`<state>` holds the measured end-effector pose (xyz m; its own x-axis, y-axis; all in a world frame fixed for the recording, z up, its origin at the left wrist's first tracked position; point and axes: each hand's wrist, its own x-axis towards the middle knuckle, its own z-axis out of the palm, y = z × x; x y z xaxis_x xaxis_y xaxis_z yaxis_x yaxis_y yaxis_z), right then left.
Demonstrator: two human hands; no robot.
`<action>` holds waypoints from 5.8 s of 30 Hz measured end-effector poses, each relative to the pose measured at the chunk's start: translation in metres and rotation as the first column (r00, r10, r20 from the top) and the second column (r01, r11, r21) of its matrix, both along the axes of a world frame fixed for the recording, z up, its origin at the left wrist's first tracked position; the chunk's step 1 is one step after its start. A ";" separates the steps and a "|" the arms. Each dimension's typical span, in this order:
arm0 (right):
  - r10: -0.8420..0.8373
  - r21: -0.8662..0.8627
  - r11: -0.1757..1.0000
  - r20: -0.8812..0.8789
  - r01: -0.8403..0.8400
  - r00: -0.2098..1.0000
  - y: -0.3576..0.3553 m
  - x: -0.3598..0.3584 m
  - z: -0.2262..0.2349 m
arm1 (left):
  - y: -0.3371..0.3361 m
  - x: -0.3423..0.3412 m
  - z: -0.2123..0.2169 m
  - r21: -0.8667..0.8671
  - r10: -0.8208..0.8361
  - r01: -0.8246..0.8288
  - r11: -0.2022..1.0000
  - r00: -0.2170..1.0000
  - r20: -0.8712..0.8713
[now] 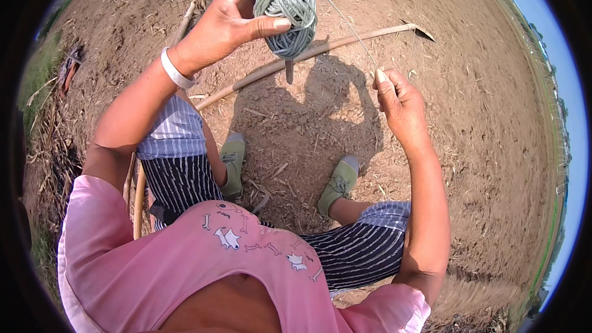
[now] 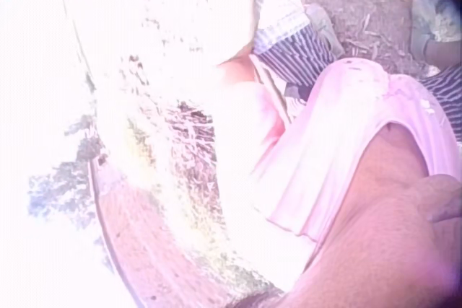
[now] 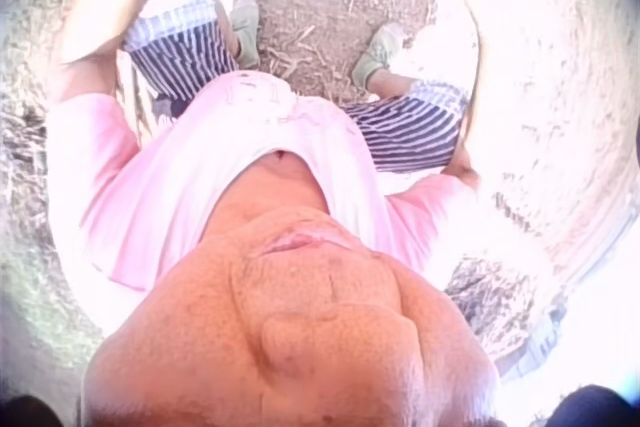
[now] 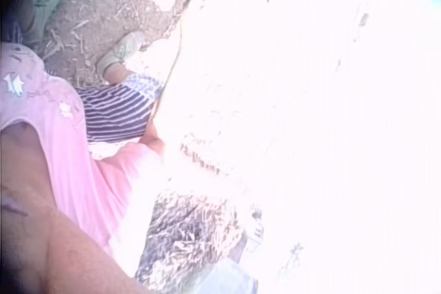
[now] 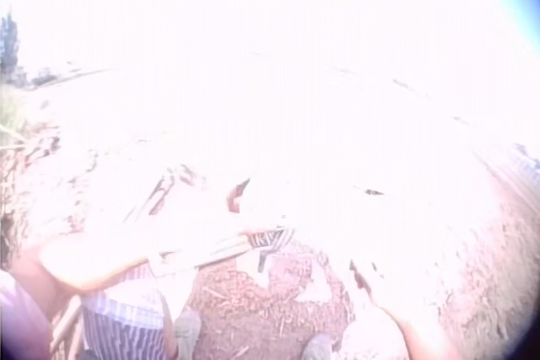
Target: The person squats in a field and winds a light-colored rope around a short wooden stick held between their hands. They repeatedly wrap the rope to form a compact bundle, occasionally adjusting the stick and rope to maintain tension.
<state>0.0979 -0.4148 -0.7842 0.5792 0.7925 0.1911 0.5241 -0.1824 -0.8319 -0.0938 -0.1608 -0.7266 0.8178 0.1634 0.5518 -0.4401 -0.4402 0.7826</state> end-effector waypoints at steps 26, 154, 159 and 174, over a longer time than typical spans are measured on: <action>-0.026 -0.121 0.985 0.601 0.123 0.799 0.007 -0.037 0.041 | 0.012 -0.004 -0.044 0.837 0.282 0.377 0.396 0.818 -0.502; 0.382 -0.037 0.923 -0.039 -0.384 0.923 0.013 -0.086 0.042 | 0.016 0.000 0.028 -0.706 0.157 -0.076 0.704 0.986 0.050; 0.296 -0.169 0.947 0.132 -0.273 0.946 0.018 -0.063 0.006 | 0.016 0.002 0.013 -0.831 -0.288 0.163 0.532 0.958 0.004; 0.043 -0.215 0.975 0.458 0.063 0.888 -0.012 -0.028 0.044 | -0.035 -0.014 -0.043 0.694 -0.009 0.456 0.557 0.839 -0.544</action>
